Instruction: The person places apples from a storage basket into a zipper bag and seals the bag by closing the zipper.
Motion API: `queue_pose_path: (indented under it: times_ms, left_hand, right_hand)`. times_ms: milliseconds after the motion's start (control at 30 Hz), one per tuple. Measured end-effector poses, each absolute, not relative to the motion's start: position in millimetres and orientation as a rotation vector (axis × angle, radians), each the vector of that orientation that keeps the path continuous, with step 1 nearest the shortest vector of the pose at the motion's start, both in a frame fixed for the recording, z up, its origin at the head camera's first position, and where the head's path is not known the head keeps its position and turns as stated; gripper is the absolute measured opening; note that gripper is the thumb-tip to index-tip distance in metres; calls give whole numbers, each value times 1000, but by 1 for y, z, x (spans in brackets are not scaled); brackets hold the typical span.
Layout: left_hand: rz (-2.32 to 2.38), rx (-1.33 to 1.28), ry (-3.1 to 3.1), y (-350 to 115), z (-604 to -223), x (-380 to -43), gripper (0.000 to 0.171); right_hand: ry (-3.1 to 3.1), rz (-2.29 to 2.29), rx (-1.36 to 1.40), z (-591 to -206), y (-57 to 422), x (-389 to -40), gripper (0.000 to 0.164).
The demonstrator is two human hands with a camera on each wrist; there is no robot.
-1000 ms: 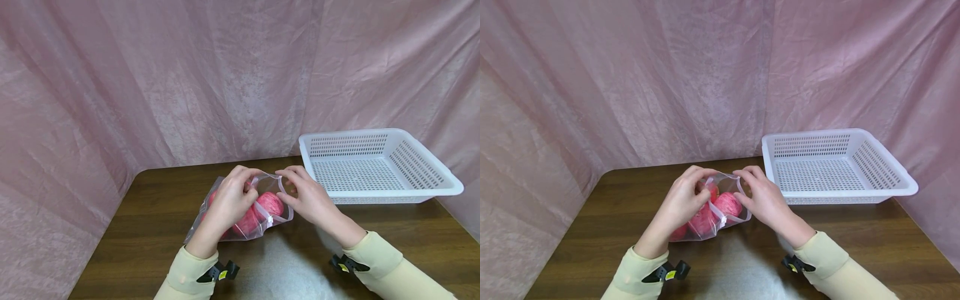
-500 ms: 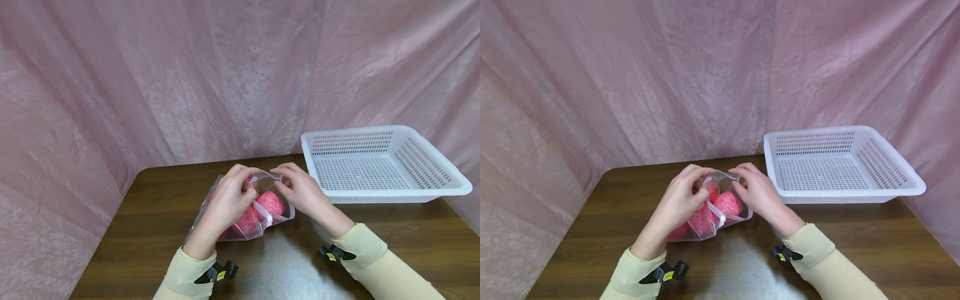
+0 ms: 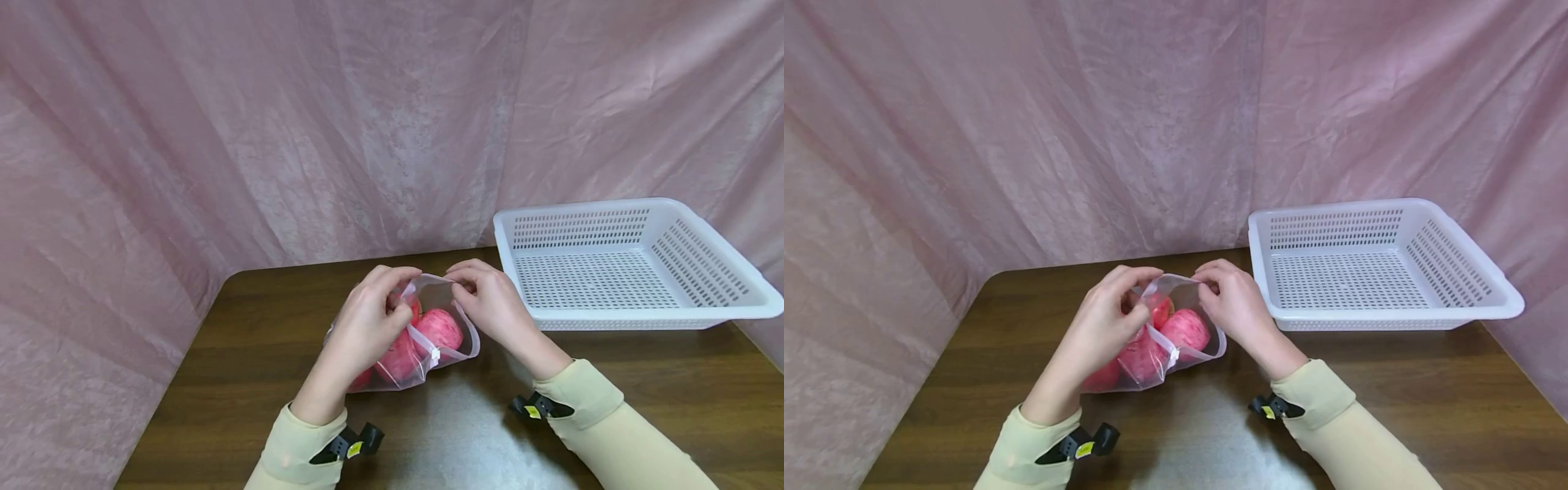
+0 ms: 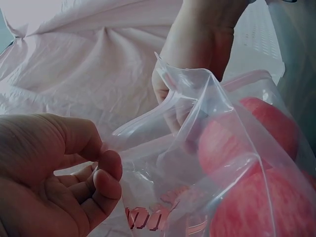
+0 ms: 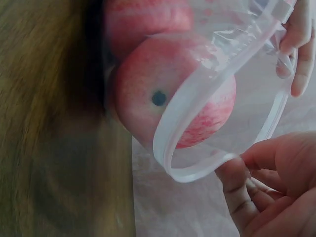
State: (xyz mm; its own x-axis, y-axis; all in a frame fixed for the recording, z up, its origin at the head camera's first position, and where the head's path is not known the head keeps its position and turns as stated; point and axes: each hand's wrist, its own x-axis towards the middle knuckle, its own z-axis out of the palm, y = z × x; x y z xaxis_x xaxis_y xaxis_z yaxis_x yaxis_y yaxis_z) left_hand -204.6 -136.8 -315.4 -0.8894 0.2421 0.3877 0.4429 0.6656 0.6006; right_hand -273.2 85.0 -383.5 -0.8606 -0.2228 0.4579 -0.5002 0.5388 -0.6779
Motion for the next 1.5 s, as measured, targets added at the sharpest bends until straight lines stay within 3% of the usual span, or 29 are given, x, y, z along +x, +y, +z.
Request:
queue_pose_path:
  times_ms: [667, 900, 1167, 1500]
  left_hand:
    - [-973, -605, -2566, -132, -319, -184, 45]
    - [-802, -735, -2466, -123, -331, -153, 60]
    - [-389, -1037, -2411, -112, -346, -122, 49]
    - [-282, -976, -2456, -113, -356, -126, 40]
  right_hand:
    - [-2404, 1787, 389, -362, 95, -270, 20]
    - [-2338, 1939, 364, -358, 97, -270, 21]
    - [-2293, 1998, 326, -352, 100, -272, 22]
    - [-2244, 2050, 303, -349, 97, -271, 23]
